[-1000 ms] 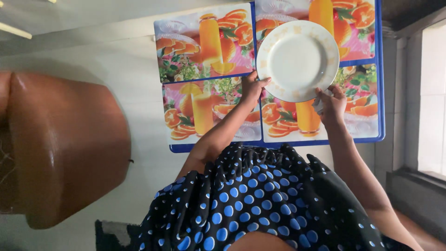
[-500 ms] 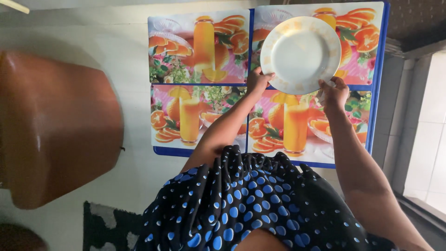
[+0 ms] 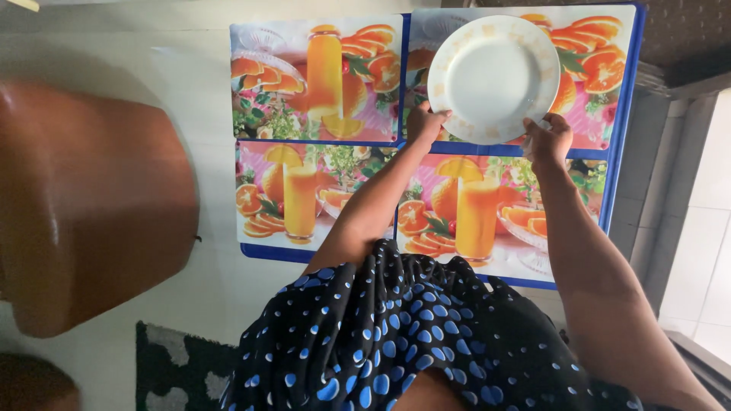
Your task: The person wipes several plates with a white cloth, handling them one at a time. They pick up each plate from a glass table, wipe both sides, and place it on a nearby tray. The person repeats this process for multiple plates throughout the clip.
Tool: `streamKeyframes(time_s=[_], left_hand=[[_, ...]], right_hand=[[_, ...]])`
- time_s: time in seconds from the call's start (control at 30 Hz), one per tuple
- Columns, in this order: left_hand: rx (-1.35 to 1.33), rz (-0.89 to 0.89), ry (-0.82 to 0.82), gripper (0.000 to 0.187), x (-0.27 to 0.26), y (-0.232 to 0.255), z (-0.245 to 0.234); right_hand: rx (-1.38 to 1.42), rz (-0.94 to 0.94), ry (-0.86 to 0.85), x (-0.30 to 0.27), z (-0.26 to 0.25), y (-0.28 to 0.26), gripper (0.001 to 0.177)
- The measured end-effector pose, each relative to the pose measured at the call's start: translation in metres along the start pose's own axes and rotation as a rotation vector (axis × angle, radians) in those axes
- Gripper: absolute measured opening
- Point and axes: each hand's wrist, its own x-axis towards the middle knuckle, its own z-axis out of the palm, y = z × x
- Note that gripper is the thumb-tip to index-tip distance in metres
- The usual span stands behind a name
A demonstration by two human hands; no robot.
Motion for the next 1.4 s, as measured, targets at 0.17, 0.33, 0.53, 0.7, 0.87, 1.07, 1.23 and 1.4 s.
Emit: streamKeyframes(time_s=[0.17, 0.33, 0.53, 0.7, 0.87, 1.07, 1.23, 1.4], left_hand=[[0.057, 0.065, 0.002, 0.027, 0.005, 0.003, 0.001], [0.079, 0.058, 0.002, 0.027, 0.002, 0.007, 0.001], [0.266, 0.094, 0.045, 0.034, 0.015, -0.013, 0.004], [0.356, 0.156, 0.039, 0.039, 0.021, -0.02, 0.002], [0.398, 0.176, 0.051, 0.042, 0.016, -0.031, 0.0], [0.345, 0.398, 0.315, 0.046, -0.057, -0.005, -0.015], [0.204, 0.473, 0.125, 0.036, -0.131, 0.031, -0.02], [-0.05, 0.495, -0.077, 0.042, -0.187, 0.068, -0.037]], right_hand=[[0.109, -0.03, -0.053, 0.011, 0.004, 0.002, 0.019], [0.141, 0.022, -0.074, 0.007, 0.007, -0.007, 0.02], [0.078, 0.024, -0.054, 0.01, 0.009, -0.009, 0.022], [0.005, 0.009, -0.037, 0.007, 0.008, -0.014, 0.024], [-0.235, -0.231, 0.13, 0.002, -0.003, 0.009, 0.035], [-0.124, -0.291, 0.233, -0.075, 0.024, -0.016, 0.038], [0.087, -0.292, 0.015, -0.138, 0.061, -0.03, 0.03], [0.227, -0.344, -0.196, -0.183, 0.088, -0.05, 0.023]])
